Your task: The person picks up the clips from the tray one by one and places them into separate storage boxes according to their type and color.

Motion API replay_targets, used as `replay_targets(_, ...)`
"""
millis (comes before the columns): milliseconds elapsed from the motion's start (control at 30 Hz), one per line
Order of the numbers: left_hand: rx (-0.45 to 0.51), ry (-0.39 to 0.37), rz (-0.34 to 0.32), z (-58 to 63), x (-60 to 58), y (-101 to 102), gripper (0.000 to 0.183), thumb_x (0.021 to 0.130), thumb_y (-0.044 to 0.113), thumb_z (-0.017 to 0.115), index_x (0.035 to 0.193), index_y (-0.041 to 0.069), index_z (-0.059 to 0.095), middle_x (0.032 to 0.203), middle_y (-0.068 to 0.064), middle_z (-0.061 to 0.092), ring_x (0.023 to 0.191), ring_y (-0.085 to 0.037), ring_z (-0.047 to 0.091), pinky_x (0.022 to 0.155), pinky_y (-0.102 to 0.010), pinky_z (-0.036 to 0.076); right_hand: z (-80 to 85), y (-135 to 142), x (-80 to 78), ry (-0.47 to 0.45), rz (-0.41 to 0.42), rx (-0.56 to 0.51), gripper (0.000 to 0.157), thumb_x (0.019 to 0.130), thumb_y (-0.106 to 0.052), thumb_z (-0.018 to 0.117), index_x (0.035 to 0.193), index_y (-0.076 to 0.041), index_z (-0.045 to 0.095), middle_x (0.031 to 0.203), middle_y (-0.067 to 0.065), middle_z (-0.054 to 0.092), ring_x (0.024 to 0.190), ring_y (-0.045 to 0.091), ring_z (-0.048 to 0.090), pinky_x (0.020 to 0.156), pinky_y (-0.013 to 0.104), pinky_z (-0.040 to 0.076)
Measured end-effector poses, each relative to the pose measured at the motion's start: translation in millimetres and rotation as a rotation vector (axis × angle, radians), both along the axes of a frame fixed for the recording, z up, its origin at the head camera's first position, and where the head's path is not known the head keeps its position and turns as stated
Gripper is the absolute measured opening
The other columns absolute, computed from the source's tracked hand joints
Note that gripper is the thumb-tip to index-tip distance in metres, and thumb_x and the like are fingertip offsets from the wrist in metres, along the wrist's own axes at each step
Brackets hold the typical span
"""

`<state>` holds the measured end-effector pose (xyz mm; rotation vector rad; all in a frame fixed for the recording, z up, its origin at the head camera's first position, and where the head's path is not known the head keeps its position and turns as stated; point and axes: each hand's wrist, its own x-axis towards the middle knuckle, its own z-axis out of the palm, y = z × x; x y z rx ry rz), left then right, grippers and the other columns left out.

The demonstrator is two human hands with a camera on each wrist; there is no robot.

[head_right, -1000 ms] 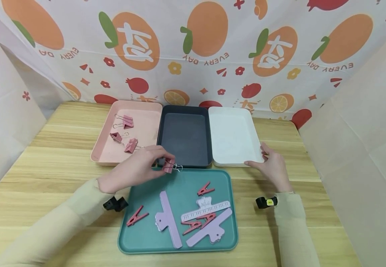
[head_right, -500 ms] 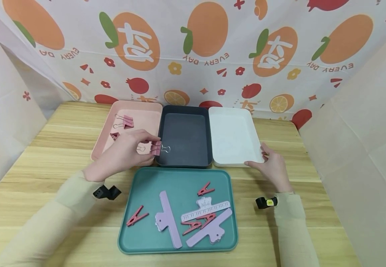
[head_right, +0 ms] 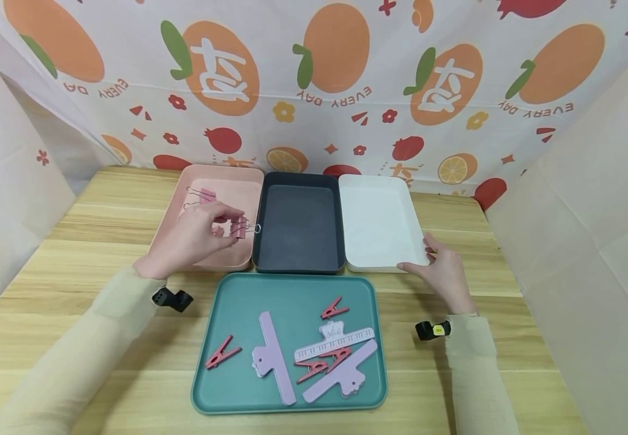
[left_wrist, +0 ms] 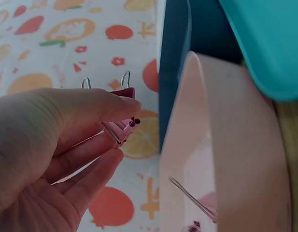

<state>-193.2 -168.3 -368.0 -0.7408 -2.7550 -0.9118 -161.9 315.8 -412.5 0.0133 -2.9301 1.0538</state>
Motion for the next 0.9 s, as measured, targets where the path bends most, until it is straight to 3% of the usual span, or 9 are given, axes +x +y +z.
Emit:
replay_targets(200,0.006,-0.001,0.027,-10.4,-11.7,-7,0.028,0.079,-0.005,0.078,0.106,-0.003,0.073,0.096,-0.011,0.069,0.093,-0.032,0.063,0.086,-0.045,0.054,-0.8,0,-0.9,0.002,-0.001,-0.006,0.104,0.078,-0.041,0.090,0.153,0.008,0.036,0.144,0.031,0.049,0.123,0.040,0.057,0.095,0.041,0.049)
replay_targets(400,-0.005,-0.104,0.086,-17.6,-22.1,-10,0.033,0.081,-0.003,0.079,0.113,-0.003,0.071,0.101,-0.014,0.069,0.095,-0.034,0.061,0.086,-0.045,0.054,-0.4,0,-0.4,0.001,-0.001,-0.005,0.104,0.078,-0.040,0.090,0.152,0.008,0.037,0.144,0.031,0.050,0.123,0.041,0.058,0.095,0.042,0.050)
replay_targets(533,-0.009,-0.157,0.109,-18.8,-30.7,-11,0.028,0.085,-0.002,0.076,0.112,-0.002,0.071,0.099,-0.014,0.068,0.081,-0.031,0.063,0.066,-0.041,0.056,0.3,-1,0.1,0.004,-0.001,0.006,0.103,0.078,-0.042,0.089,0.152,0.009,0.037,0.141,0.032,0.051,0.121,0.041,0.059,0.094,0.042,0.050)
replay_targets(633,-0.017,-0.167,0.127,-18.9,-37.8,-12,0.023,0.085,-0.001,0.076,0.108,0.000,0.071,0.096,-0.013,0.067,0.076,-0.029,0.062,0.062,-0.038,0.054,0.2,0,0.0,0.005,-0.002,0.012,0.104,0.078,-0.043,0.089,0.152,0.009,0.038,0.141,0.032,0.051,0.121,0.042,0.059,0.094,0.042,0.050)
replay_targets(833,-0.023,-0.211,0.161,-17.9,-48.6,-12,0.031,0.085,-0.004,0.074,0.115,-0.004,0.070,0.104,-0.017,0.067,0.094,-0.031,0.060,0.087,-0.045,0.053,-0.2,0,-0.5,0.001,-0.004,0.015,0.104,0.078,-0.042,0.089,0.152,0.007,0.037,0.142,0.031,0.051,0.122,0.041,0.059,0.094,0.041,0.050)
replay_targets(900,-0.033,-0.224,0.170,-18.1,-52.0,-12,0.036,0.087,-0.005,0.072,0.123,-0.006,0.067,0.114,-0.020,0.066,0.102,-0.034,0.059,0.097,-0.048,0.050,0.3,0,-0.5,0.000,-0.004,0.011,0.104,0.078,-0.043,0.089,0.152,0.008,0.037,0.142,0.032,0.051,0.122,0.041,0.059,0.094,0.042,0.050)
